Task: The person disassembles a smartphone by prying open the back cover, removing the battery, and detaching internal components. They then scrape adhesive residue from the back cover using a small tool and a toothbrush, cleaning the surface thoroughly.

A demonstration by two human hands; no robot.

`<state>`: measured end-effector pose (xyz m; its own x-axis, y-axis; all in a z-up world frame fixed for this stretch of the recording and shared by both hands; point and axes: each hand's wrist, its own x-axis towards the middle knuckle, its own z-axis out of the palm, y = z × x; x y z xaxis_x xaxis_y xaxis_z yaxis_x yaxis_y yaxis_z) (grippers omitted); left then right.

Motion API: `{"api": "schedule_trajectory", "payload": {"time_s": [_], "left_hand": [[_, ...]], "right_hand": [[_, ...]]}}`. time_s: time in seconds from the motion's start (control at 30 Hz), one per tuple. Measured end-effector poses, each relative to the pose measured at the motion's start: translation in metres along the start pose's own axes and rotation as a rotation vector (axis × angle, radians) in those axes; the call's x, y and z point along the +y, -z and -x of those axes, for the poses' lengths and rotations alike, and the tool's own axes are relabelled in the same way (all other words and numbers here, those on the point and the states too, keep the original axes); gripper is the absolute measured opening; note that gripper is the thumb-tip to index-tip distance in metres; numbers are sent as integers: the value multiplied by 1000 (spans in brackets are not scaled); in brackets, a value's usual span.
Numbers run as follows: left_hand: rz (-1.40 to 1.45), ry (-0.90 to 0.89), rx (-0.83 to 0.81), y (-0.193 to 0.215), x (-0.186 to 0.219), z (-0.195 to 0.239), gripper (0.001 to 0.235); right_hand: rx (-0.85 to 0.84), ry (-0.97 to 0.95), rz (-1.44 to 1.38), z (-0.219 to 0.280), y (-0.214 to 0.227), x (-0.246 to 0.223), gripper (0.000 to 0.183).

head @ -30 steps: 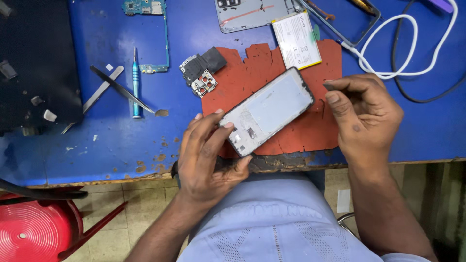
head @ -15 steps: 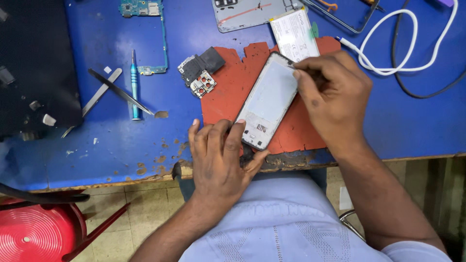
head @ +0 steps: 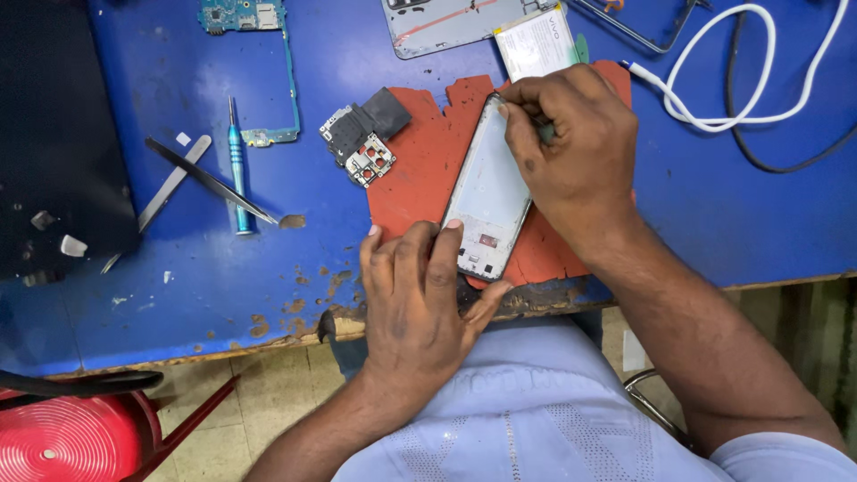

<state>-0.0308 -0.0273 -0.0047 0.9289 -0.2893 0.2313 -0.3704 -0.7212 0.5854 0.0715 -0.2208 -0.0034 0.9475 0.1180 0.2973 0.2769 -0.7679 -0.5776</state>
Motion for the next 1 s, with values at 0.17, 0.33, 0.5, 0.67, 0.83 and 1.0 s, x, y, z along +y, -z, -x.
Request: {"api": "schedule_trajectory", "payload": {"time_s": [0.17, 0.33, 0.5, 0.67, 0.83, 1.0], "left_hand": [[49, -5, -6, 0, -2, 0, 78], [88, -22, -27, 0, -4, -1, 77], [131, -28, -19, 0, -4, -2, 77], [187, -17, -7, -1, -3, -3, 80], [201, -3, -1, -1, -1, -4, 79], [216, 13, 6, -1, -1, -3, 80]], "right_hand": [[2, -17, -12, -1, -3, -1, 8], [-2, -11, -1, -1, -3, -1, 7], [0, 26, 50, 0, -5, -2, 7], [-40, 56, 31, 1, -5, 0, 7], [-72, 85, 45, 3, -3, -2, 7], [-99, 85, 59, 9, 0, -13, 8]]}}
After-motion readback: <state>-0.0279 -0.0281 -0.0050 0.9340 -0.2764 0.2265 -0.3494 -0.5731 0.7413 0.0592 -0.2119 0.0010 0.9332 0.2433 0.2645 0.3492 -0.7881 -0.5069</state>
